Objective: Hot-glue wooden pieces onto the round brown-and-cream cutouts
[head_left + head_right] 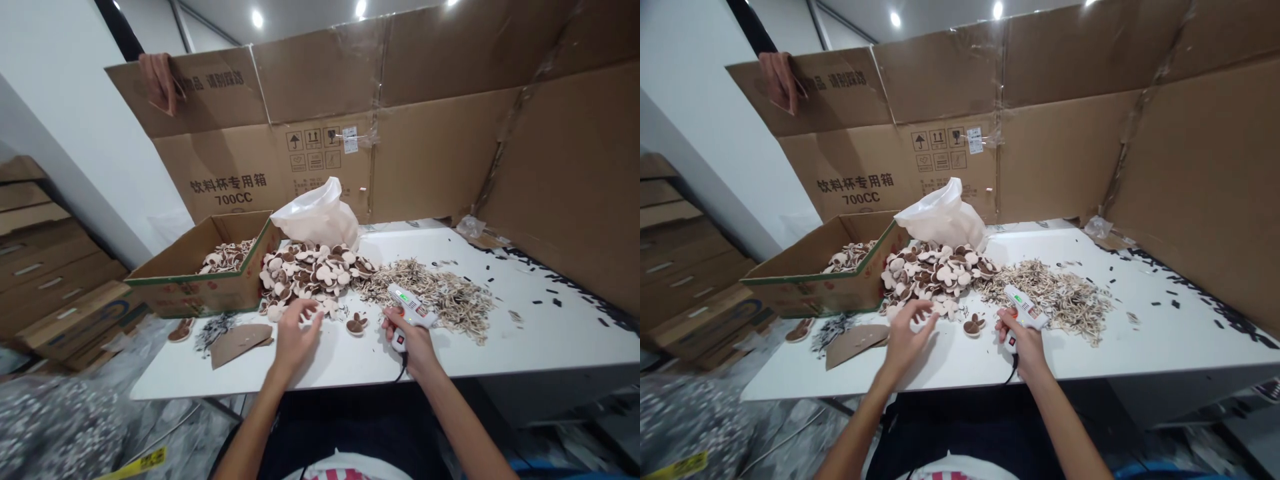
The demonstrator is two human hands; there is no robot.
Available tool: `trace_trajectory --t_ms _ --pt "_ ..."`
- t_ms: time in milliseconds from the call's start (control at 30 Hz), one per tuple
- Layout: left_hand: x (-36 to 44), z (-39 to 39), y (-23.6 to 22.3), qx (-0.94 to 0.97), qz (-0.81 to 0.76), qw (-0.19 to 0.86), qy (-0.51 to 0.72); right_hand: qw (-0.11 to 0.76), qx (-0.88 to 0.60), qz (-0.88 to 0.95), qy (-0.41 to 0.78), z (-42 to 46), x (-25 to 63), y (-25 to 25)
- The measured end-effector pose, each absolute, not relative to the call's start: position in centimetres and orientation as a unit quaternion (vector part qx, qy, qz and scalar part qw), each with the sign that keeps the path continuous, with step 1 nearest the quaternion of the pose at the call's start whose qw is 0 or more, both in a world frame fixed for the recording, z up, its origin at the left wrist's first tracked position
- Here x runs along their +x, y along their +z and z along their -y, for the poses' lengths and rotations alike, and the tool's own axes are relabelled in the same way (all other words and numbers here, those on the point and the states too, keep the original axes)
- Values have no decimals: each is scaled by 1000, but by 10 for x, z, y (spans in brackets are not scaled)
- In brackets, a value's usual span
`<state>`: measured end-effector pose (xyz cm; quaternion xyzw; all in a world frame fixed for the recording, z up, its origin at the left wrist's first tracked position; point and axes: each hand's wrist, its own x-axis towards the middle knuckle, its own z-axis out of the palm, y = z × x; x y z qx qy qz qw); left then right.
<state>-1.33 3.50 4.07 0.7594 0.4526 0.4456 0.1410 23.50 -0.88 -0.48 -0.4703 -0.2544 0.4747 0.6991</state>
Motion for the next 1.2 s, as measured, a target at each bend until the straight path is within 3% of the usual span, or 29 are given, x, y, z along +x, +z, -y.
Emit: trace_trajectory --t_ms 200,433,700,933,1200 --pt "69 -23 42 762 -360 331 424 692 -461 271 485 10 234 -3" --pt "96 -23 33 716 -333 439 428 686 -465 253 500 10 235 -10" --pt "89 -24 26 680 -354 457 450 658 -455 278 531 11 234 -7" --pt "79 -34 21 639 -358 496 467 651 -472 335 491 11 233 -4" --pt "74 -40 26 656 -349 519 423 639 -478 358 484 10 232 -7"
